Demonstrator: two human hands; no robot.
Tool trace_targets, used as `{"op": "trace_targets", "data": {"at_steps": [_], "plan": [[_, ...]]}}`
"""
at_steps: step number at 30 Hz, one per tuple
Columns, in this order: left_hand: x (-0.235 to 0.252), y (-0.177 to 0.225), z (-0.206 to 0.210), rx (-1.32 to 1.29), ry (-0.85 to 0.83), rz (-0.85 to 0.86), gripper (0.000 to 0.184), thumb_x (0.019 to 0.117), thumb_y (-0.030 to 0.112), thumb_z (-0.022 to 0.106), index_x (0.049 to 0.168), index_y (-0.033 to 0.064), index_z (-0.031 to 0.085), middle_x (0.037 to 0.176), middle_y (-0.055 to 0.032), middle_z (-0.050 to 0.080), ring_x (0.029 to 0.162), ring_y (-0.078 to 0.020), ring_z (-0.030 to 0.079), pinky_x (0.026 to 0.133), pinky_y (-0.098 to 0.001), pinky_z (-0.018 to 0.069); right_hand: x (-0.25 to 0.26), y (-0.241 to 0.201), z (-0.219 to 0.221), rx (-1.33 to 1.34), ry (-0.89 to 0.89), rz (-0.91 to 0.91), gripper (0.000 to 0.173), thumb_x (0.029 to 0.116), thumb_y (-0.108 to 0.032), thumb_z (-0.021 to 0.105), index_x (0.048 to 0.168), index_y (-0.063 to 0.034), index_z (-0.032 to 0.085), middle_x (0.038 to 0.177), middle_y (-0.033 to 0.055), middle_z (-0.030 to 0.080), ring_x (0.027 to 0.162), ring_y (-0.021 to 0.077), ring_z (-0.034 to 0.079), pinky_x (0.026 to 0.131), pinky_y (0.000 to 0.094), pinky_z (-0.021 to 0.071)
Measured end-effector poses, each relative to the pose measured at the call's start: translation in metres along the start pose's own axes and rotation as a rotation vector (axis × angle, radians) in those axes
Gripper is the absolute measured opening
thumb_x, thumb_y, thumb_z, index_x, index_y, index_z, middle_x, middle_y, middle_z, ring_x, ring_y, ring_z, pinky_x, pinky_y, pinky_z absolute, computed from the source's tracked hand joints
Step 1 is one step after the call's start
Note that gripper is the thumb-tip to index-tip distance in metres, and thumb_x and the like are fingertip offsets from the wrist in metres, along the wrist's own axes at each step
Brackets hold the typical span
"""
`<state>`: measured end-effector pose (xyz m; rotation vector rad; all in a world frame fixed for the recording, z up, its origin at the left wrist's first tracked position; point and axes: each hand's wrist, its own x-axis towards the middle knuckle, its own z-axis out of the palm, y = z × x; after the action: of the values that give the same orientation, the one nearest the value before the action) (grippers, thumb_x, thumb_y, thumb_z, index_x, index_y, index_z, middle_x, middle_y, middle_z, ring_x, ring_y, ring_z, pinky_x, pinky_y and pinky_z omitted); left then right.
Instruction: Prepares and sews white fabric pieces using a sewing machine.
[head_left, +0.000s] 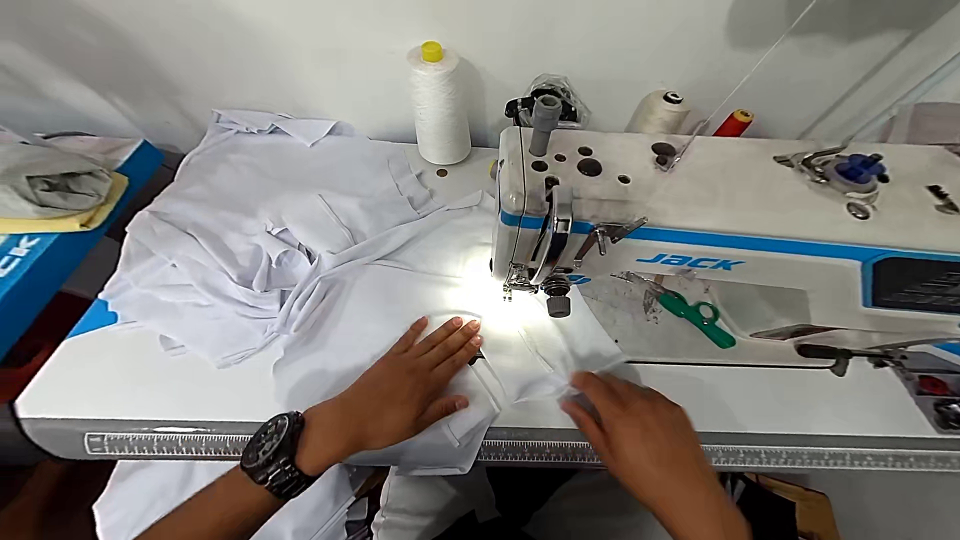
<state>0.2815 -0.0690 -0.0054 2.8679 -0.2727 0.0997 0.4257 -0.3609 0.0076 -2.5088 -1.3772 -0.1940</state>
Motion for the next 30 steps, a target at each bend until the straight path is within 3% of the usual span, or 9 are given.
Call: {"op": "trace_targets", "data": {"at_steps": [4, 8, 12, 14, 16, 19, 22, 26, 30], "plan": [[0.043, -0.012, -0.029, -0.161, 0.155, -0.066, 0.039, 0.1041, 0.033, 0.05, 0.125, 0.008, 0.07, 0.13, -0.0089, 0.067, 0.123, -0.027, 0.061, 0.101, -0.0501, 0.0508, 0.007, -0.021, -0.026, 0.101, 0.164, 0.111, 0.031, 0.1005, -0.034, 0.055, 0.089, -0.0128, 0.074, 0.071, 0.0008, 0.065, 0.059, 0.0176, 0.064, 0.047, 0.0368, 0.0508], [0.084, -0.014, -0.035, -0.192, 0.015, -0.203, 0.033, 0.0916, 0.038, 0.075, 0.101, 0.0066, 0.07, 0.109, -0.0125, 0.063, 0.109, -0.0343, 0.057, 0.091, -0.0519, 0.049, 0.045, -0.053, 0.021, 0.292, 0.194, 0.269, 0.031, 0.0943, -0.037, 0.071, 0.107, -0.0086, 0.072, 0.095, 0.0078, 0.068, 0.081, 0.0245, 0.069, 0.064, 0.0439, 0.0584], [0.09, -0.019, -0.036, -0.338, 0.011, -0.031, 0.01, 0.0878, 0.018, 0.073, 0.089, 0.0112, 0.067, 0.099, -0.0046, 0.063, 0.101, -0.0238, 0.057, 0.087, -0.0434, 0.047, 0.047, -0.062, 0.048, 0.201, 0.265, 0.319, 0.048, 0.0896, -0.045, 0.074, 0.12, -0.0082, 0.071, 0.107, 0.011, 0.067, 0.094, 0.0307, 0.065, 0.074, 0.0476, 0.0544], [0.091, -0.029, -0.039, -0.462, -0.038, 0.066, 0.011, 0.0918, 0.018, 0.072, 0.089, 0.0097, 0.065, 0.081, 0.001, 0.061, 0.073, -0.0076, 0.057, 0.065, -0.0241, 0.0488, 0.044, -0.061, 0.049, 0.162, 0.265, 0.292, 0.046, 0.0902, -0.048, 0.072, 0.115, -0.0098, 0.073, 0.108, 0.0096, 0.065, 0.097, 0.0302, 0.062, 0.079, 0.0491, 0.0484], [0.092, -0.038, -0.04, -0.545, -0.103, 0.084, 0.018, 0.0936, 0.019, 0.073, 0.096, 0.0056, 0.062, 0.068, 0.0013, 0.056, 0.055, -0.0041, 0.051, 0.052, -0.0196, 0.0432, 0.043, -0.06, 0.048, 0.156, 0.249, 0.271, 0.038, 0.0903, -0.047, 0.072, 0.102, -0.0109, 0.074, 0.106, 0.0079, 0.064, 0.1, 0.0285, 0.06, 0.085, 0.0509, 0.0446], [0.093, -0.053, -0.036, -0.437, -0.174, 0.128, 0.022, 0.0925, 0.022, 0.075, 0.106, 0.0058, 0.069, 0.074, 0.0007, 0.062, 0.06, -0.0057, 0.056, 0.058, -0.0227, 0.0496, 0.041, -0.061, 0.043, 0.19, 0.232, 0.243, 0.022, 0.093, -0.036, 0.072, 0.092, -0.0138, 0.07, 0.092, 0.0016, 0.067, 0.085, 0.0195, 0.065, 0.075, 0.0419, 0.0505], [0.09, -0.051, -0.032, -0.236, -0.061, 0.151, 0.022, 0.0913, 0.03, 0.074, 0.104, 0.012, 0.071, 0.082, 0.0005, 0.063, 0.07, -0.0119, 0.061, 0.062, -0.0328, 0.0531, 0.036, -0.064, 0.045, 0.221, 0.278, 0.224, 0.016, 0.0959, -0.028, 0.067, 0.098, -0.0133, 0.073, 0.086, 0.0003, 0.066, 0.067, 0.0144, 0.063, 0.057, 0.0328, 0.0517], [0.087, -0.031, -0.028, -0.161, 0.172, 0.381, 0.028, 0.0976, 0.02, 0.063, 0.122, 0.0104, 0.072, 0.121, -0.0059, 0.071, 0.109, -0.0176, 0.07, 0.088, -0.0347, 0.0596, 0.033, -0.065, 0.052, 0.2, 0.306, 0.21, 0.017, 0.0967, -0.028, 0.066, 0.097, -0.0139, 0.074, 0.087, 0.0002, 0.067, 0.068, 0.0144, 0.064, 0.055, 0.0318, 0.0516], [0.085, -0.031, -0.018, -0.131, 0.261, 0.518, 0.021, 0.1004, 0.008, 0.056, 0.096, 0.0093, 0.076, 0.108, -0.0045, 0.074, 0.091, -0.0157, 0.07, 0.076, -0.0297, 0.0576, 0.032, -0.063, 0.052, 0.215, 0.308, 0.177, 0.01, 0.0949, -0.021, 0.066, 0.092, -0.0132, 0.072, 0.09, 0.0017, 0.066, 0.075, 0.0167, 0.066, 0.058, 0.0331, 0.0541]]}}
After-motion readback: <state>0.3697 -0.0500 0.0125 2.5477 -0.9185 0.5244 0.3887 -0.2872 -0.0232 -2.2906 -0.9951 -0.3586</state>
